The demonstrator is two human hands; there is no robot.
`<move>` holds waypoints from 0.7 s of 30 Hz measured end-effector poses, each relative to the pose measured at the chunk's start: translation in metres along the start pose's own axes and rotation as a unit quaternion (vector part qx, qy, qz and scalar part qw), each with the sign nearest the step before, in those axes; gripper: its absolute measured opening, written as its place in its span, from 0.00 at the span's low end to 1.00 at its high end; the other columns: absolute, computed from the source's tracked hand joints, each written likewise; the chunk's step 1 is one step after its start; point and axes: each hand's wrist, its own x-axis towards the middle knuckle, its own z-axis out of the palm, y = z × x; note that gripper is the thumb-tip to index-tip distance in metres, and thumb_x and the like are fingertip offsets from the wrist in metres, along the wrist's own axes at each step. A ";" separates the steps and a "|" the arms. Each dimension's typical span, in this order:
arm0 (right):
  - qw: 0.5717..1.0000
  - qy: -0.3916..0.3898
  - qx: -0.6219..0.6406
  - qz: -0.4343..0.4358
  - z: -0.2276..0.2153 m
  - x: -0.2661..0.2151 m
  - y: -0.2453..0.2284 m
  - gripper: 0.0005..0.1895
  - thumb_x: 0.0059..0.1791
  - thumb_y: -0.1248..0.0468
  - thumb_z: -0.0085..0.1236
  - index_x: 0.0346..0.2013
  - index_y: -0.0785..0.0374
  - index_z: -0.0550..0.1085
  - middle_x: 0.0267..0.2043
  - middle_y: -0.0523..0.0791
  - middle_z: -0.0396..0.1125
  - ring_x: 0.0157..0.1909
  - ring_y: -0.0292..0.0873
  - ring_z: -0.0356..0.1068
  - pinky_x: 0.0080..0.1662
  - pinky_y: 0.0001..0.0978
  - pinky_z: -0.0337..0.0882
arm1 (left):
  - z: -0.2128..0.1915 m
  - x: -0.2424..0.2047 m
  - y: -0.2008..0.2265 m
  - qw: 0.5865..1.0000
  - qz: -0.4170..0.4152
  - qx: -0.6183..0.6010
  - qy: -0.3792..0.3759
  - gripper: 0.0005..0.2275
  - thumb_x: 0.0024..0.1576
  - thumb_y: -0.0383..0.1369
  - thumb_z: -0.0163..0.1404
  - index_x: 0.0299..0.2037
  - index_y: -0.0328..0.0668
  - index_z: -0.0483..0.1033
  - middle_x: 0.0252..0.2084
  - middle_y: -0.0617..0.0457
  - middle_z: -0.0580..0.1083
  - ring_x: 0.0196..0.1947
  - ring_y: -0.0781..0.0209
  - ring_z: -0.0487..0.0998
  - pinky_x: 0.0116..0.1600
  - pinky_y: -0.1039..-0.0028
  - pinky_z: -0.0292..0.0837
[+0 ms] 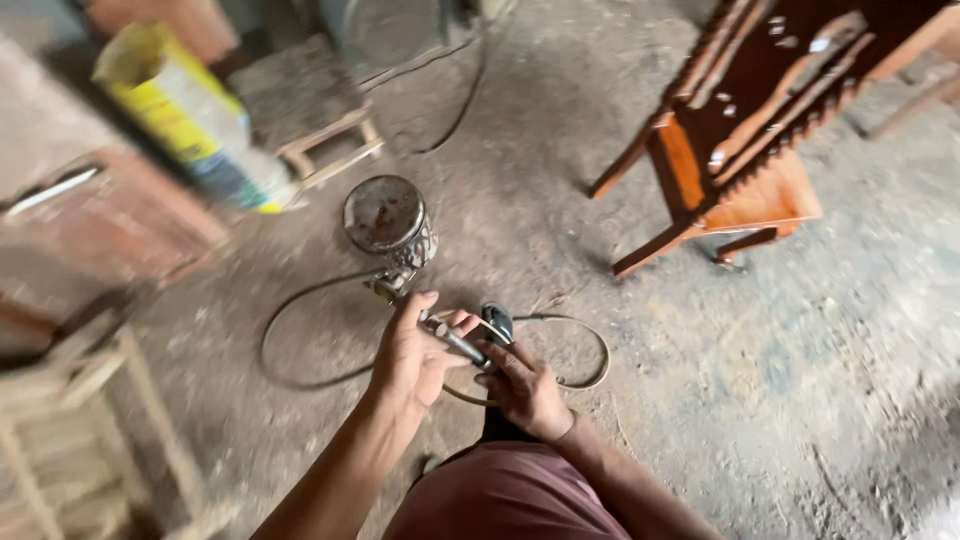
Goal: The person mixes a wood finish in a container and then applies it to a wooden chair using a spray gun.
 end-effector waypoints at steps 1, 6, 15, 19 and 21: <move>1.000 0.017 -0.007 0.007 -0.006 0.015 0.009 0.26 0.48 0.69 0.66 0.60 0.63 0.72 0.42 0.52 0.70 0.30 0.50 0.75 0.31 0.38 0.74 | 0.012 0.023 0.004 1.000 0.008 0.012 -0.025 0.29 0.54 0.43 0.56 0.60 0.40 0.57 0.41 0.47 0.72 0.51 0.45 0.76 0.59 0.24 0.64; 0.994 0.054 -0.082 -0.045 -0.045 0.106 0.065 0.25 0.47 0.66 0.69 0.58 0.65 0.73 0.52 0.54 0.73 0.43 0.58 0.75 0.41 0.42 0.77 | 0.089 0.129 0.040 0.992 -0.003 0.128 0.001 0.36 0.50 0.34 0.48 0.71 0.61 0.48 0.45 0.47 0.74 0.51 0.48 0.74 0.60 0.28 0.66; 0.986 -0.021 -0.154 -0.064 -0.157 0.306 0.134 0.31 0.44 0.62 0.66 0.62 0.64 0.72 0.45 0.53 0.69 0.39 0.57 0.73 0.41 0.45 0.75 | 0.212 0.267 0.129 0.982 -0.003 0.184 -0.050 0.37 0.55 0.33 0.44 0.75 0.64 0.41 0.50 0.40 0.75 0.53 0.50 0.75 0.58 0.39 0.70; 0.990 -0.001 -0.132 -0.042 -0.169 0.399 0.150 0.29 0.48 0.60 0.67 0.63 0.64 0.71 0.46 0.52 0.70 0.40 0.57 0.73 0.42 0.45 0.74 | 0.224 0.354 0.170 0.991 -0.003 0.125 -0.045 0.36 0.56 0.37 0.47 0.75 0.64 0.44 0.46 0.45 0.75 0.49 0.51 0.76 0.49 0.45 0.75; 0.989 0.012 -0.124 -0.083 -0.169 0.454 0.157 0.31 0.48 0.60 0.66 0.63 0.66 0.68 0.46 0.52 0.69 0.40 0.57 0.72 0.43 0.46 0.74 | 0.223 0.405 0.186 0.993 -0.008 0.109 -0.054 0.34 0.60 0.37 0.49 0.76 0.47 0.47 0.47 0.43 0.76 0.48 0.49 0.77 0.47 0.47 0.76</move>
